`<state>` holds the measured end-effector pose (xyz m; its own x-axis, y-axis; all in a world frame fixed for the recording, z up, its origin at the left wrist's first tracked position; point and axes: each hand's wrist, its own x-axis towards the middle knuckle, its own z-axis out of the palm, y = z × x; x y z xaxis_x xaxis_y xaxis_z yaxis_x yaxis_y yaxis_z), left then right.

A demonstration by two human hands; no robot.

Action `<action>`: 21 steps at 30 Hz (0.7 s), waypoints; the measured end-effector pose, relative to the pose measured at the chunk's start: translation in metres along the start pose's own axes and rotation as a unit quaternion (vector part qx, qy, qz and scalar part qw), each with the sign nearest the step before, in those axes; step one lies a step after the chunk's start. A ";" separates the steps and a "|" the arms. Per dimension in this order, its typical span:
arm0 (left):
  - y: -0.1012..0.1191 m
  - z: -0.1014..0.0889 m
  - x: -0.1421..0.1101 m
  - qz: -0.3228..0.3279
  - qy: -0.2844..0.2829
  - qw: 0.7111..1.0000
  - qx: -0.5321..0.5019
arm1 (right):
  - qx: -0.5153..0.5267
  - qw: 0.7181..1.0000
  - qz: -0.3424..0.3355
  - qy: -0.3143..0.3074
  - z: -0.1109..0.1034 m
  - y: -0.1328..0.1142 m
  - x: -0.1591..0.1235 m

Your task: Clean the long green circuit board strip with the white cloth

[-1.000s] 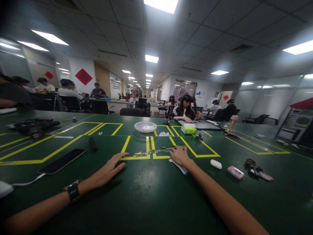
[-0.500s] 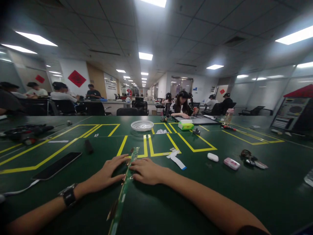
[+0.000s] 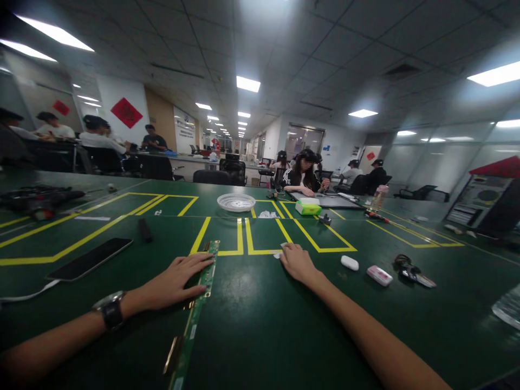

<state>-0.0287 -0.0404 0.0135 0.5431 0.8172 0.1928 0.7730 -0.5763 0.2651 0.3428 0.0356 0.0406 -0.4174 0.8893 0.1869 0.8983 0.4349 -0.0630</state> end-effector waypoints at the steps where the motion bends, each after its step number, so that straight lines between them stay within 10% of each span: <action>1: 0.000 0.000 0.000 -0.002 0.001 1.000 0.001 | 0.001 1.000 -0.012 -0.005 0.002 -0.001 0.000; 9: -0.004 0.005 0.001 -0.001 0.010 1.000 0.021 | 0.157 0.953 -0.257 -0.022 0.008 -0.090 -0.019; 21: -0.008 0.009 0.001 0.000 0.009 1.000 0.016 | 0.135 0.953 -0.266 -0.053 0.005 -0.120 -0.025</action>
<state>-0.0315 -0.0348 0.0032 0.5375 0.8166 0.2105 0.7832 -0.5759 0.2343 0.2449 -0.0383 0.0388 -0.8281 0.5365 0.1628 0.4942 0.8356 -0.2399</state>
